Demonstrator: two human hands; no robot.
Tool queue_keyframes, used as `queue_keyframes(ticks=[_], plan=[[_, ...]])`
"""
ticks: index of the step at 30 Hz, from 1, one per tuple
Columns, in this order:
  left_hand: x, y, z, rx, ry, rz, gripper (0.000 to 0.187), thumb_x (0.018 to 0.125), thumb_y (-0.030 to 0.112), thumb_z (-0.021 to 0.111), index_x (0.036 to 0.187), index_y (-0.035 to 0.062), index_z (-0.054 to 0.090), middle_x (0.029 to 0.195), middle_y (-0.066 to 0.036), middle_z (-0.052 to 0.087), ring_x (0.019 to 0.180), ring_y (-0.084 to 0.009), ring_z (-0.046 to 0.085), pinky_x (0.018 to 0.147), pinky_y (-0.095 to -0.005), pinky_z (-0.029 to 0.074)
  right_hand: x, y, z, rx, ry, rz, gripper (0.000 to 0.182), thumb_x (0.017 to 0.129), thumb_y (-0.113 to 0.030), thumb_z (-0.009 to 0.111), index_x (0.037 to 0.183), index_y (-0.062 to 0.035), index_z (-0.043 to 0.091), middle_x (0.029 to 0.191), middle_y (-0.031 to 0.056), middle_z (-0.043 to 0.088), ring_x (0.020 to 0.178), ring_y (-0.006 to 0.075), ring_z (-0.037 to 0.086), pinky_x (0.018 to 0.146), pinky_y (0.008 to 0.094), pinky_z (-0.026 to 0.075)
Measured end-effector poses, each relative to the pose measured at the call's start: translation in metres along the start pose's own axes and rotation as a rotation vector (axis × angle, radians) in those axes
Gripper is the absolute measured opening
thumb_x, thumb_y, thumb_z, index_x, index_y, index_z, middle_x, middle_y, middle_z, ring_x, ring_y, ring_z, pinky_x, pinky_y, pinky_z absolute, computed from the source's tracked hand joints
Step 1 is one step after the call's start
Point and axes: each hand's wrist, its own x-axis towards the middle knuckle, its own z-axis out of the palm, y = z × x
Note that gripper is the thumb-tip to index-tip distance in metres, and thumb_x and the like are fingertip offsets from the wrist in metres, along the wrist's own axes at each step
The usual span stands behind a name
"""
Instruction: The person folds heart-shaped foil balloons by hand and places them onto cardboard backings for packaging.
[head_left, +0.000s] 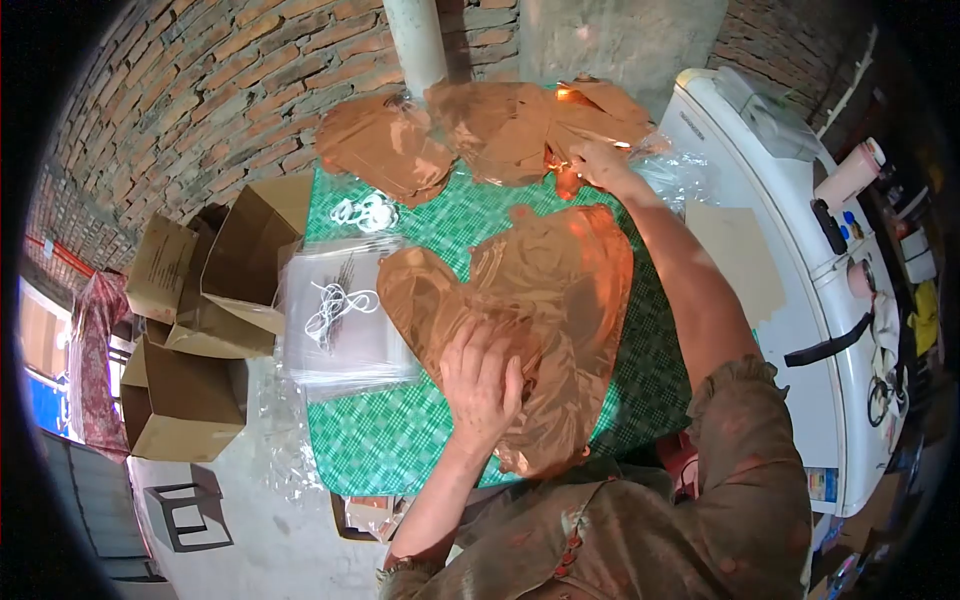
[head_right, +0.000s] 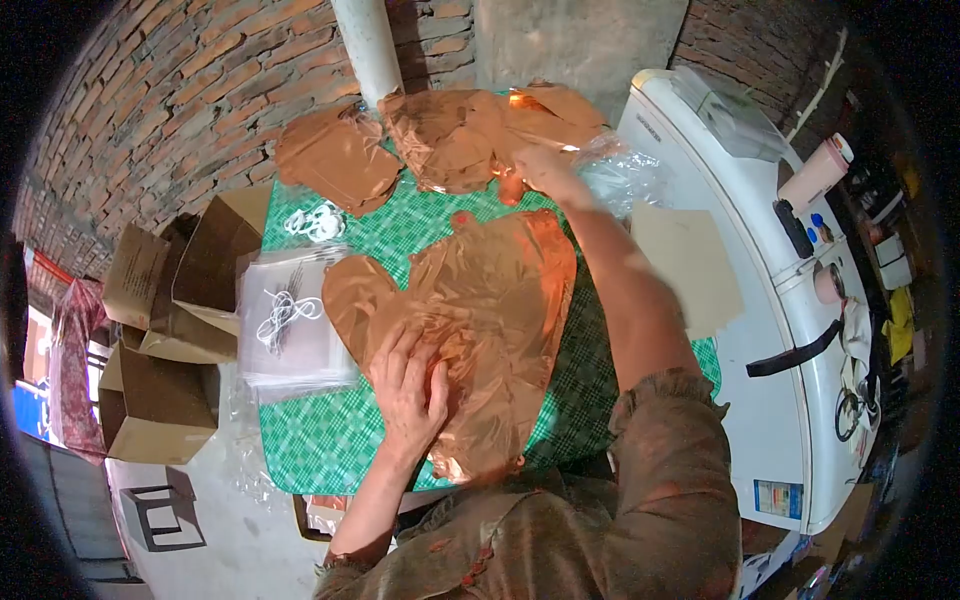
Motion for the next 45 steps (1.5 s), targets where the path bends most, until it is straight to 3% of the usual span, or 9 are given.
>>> queue_keyframes(ticks=[12, 20, 23, 26, 31, 37, 41, 44, 45], plan=[[0.1, 0.0, -0.016, -0.164, -0.03, 0.069, 0.027, 0.086, 0.002, 0.071, 0.113, 0.0021, 0.068, 0.116, -0.016, 0.067, 0.104, -0.0371, 0.065, 0.085, -0.0439, 0.053, 0.026, 0.034, -0.015, 0.398, -0.026, -0.084, 0.009, 0.098, -0.011, 0.056, 0.094, -0.0044, 0.052, 0.084, 0.0096, 0.054, 0.081, 0.0227, 0.053, 0.074, 0.0371, 0.045], [0.25, -0.055, 0.12, -0.179, -0.083, 0.168, 0.041, 0.093, 0.007, 0.068, 0.132, 0.0055, 0.058, 0.129, -0.017, 0.061, 0.096, -0.0319, 0.07, 0.076, -0.0412, 0.056, 0.025, 0.021, -0.041, 0.366, -0.123, -0.259, 0.017, 0.1, -0.019, 0.056, 0.097, -0.003, 0.054, 0.084, 0.0149, 0.056, 0.081, 0.0311, 0.054, 0.075, 0.0417, 0.045], [0.28, -0.08, 0.175, -0.137, -0.071, 0.253, 0.034, 0.089, 0.01, 0.069, 0.123, 0.0082, 0.067, 0.107, -0.021, 0.068, 0.094, -0.0393, 0.068, 0.08, -0.0489, 0.055, 0.023, 0.016, -0.048, 0.401, -0.066, -0.368, 0.02, 0.098, -0.022, 0.058, 0.094, -0.0034, 0.053, 0.083, 0.0172, 0.056, 0.08, 0.0355, 0.054, 0.073, 0.0445, 0.044], [0.292, -0.082, 0.204, 0.142, -0.353, 0.124, 0.02, 0.087, 0.013, 0.071, 0.106, 0.007, 0.076, 0.091, -0.021, 0.072, 0.083, -0.04, 0.07, 0.077, -0.0498, 0.055, 0.021, 0.01, -0.06, 0.379, -0.039, -0.368, 0.02, 0.097, -0.022, 0.059, 0.096, -0.0025, 0.055, 0.088, 0.0174, 0.059, 0.085, 0.0363, 0.057, 0.076, 0.0454, 0.045], [0.296, -0.088, 0.223, -0.083, -0.105, -0.164, 0.027, 0.088, 0.027, 0.078, 0.088, 0.0002, 0.076, 0.081, -0.023, 0.072, 0.077, -0.0383, 0.072, 0.075, -0.046, 0.057, 0.014, -0.002, -0.069, 0.427, 0.171, -0.09, 0.023, 0.095, -0.022, 0.064, 0.1, -0.0009, 0.057, 0.099, 0.0182, 0.064, 0.094, 0.0369, 0.062, 0.083, 0.0449, 0.048], [0.29, -0.077, 0.207, -0.378, -0.239, -0.599, 0.029, 0.093, 0.028, 0.076, 0.082, 0.0004, 0.075, 0.076, -0.014, 0.073, 0.066, -0.022, 0.07, 0.06, -0.0396, 0.056, 0.003, 0.011, -0.049, 0.089, 0.27, -0.482, 0.027, 0.093, -0.016, 0.066, 0.114, -0.0039, 0.054, 0.11, 0.0213, 0.066, 0.109, 0.0387, 0.064, 0.088, 0.0481, 0.051], [0.286, -0.081, 0.212, -0.821, -0.158, -0.831, 0.028, 0.1, 0.026, 0.07, 0.09, -0.0005, 0.069, 0.082, -0.012, 0.073, 0.065, -0.021, 0.069, 0.055, -0.0364, 0.056, -0.006, -0.007, -0.066, 0.008, -0.113, -0.204, 0.044, 0.094, -0.01, 0.061, 0.137, -0.0071, 0.051, 0.109, 0.0234, 0.07, 0.102, 0.0425, 0.067, 0.089, 0.046, 0.055], [0.29, -0.112, 0.229, -1.199, -0.012, -0.862, 0.026, 0.102, 0.028, 0.067, 0.101, 0.003, 0.06, 0.071, -0.013, 0.069, 0.055, -0.0222, 0.068, 0.041, -0.0354, 0.048, -0.001, 0.018, -0.039, -0.124, -0.268, -0.226, 0.04, 0.092, -0.008, 0.062, 0.132, -0.0058, 0.06, 0.106, 0.0218, 0.072, 0.101, 0.0412, 0.069, 0.085, 0.0471, 0.057], [0.293, -0.112, 0.223, -1.301, -0.051, -0.876, 0.03, 0.104, 0.03, 0.063, 0.102, 0.0014, 0.054, 0.071, -0.013, 0.068, 0.057, -0.0238, 0.069, 0.044, -0.0365, 0.053, 0.005, 0.017, -0.039, -0.469, -0.426, -0.382, 0.025, 0.093, -0.005, 0.058, 0.113, -0.0051, 0.073, 0.109, 0.0202, 0.073, 0.101, 0.0401, 0.07, 0.081, 0.0479, 0.058]])
